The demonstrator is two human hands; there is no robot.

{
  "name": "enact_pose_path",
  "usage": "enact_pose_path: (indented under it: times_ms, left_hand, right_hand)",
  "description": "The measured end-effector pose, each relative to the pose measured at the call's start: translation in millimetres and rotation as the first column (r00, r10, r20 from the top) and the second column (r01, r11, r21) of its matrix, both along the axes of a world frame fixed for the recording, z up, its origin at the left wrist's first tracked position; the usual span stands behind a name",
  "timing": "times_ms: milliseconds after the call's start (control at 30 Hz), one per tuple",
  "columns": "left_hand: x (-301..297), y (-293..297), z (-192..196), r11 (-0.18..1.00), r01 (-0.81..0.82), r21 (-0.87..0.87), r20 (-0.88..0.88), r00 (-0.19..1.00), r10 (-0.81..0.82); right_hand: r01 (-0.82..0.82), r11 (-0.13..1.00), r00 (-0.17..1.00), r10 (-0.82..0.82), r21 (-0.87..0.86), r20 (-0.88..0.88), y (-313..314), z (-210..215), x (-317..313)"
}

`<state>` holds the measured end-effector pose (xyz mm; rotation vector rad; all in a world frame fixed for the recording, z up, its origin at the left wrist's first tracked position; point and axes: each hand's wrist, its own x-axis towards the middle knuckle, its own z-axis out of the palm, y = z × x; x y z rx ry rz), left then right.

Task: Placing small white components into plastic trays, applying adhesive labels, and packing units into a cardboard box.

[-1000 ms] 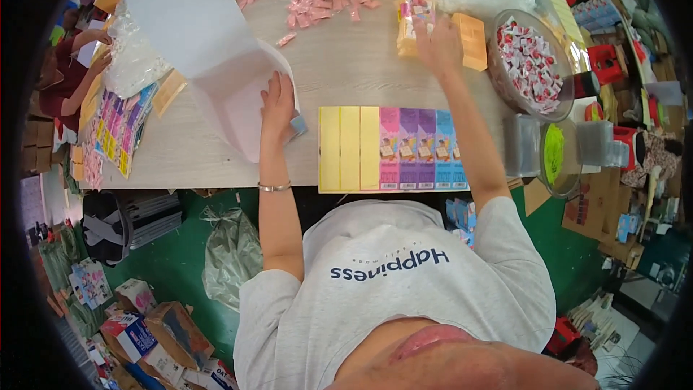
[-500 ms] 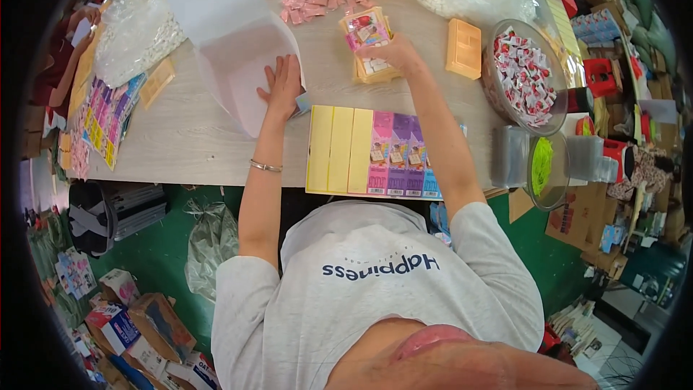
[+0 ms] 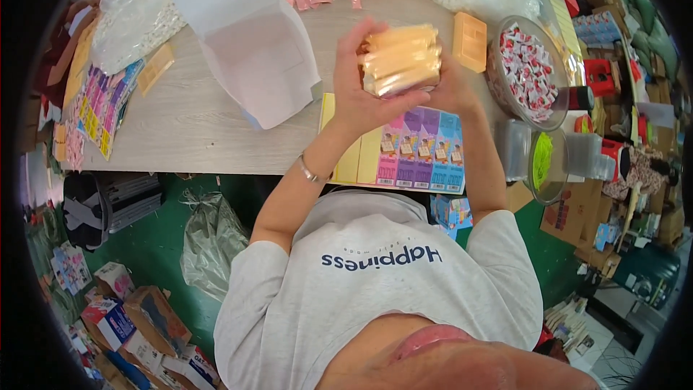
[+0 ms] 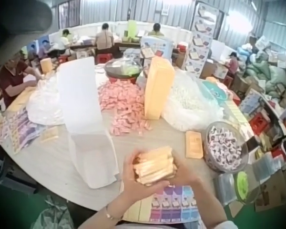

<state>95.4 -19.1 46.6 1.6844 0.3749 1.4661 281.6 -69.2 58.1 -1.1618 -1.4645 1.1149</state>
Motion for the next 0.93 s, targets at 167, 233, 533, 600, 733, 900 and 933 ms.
enact_pose_path:
  times_ms: [167,233,533,600,733,900,933]
  left_hand:
    - [44.0,-12.3,-99.8,0.998,-0.042,-0.053,-0.089,0.995,0.037]
    - [50.5,-7.1,-125.4,0.984,0.058,-0.169,-0.141,0.987,-0.082]
    - [27.1,-11.2,-27.2,0.857,0.148,-0.494,0.121,0.988,-0.102]
    - [0.3,-18.5,11.4,0.897,0.078,-0.435,0.077,0.996,-0.049]
    - [-87.1,-13.1,52.7,0.917,-0.389,0.093,-0.031,0.919,0.393]
    - [-168.4,17.0,0.4,0.746,-0.65,0.144,-0.718,0.45,0.531]
    - [-173.5,21.1,-8.1,0.759,-0.647,-0.069,-0.672,0.593,0.444]
  right_hand:
    - [0.127,0.992,0.99,-0.127,0.012,0.066,-12.1,-124.8,22.7]
    - [0.126,0.992,0.987,-0.125,-0.004,0.103,-8.3,-133.1,25.9]
    - [0.023,0.953,1.0,-0.024,-0.301,0.001,-15.3,-23.8,-17.3]
    - [0.006,1.0,0.989,-0.002,0.029,-0.145,-17.6,-10.4,-30.1]
    - [-0.286,0.957,0.953,0.289,0.048,-0.084,25.1,68.4,-53.8]
    - [-0.456,0.877,0.89,0.451,0.155,0.064,132.1,112.7,-136.5]
    - [-0.456,0.875,0.89,0.451,0.164,0.069,134.2,116.3,-144.0]
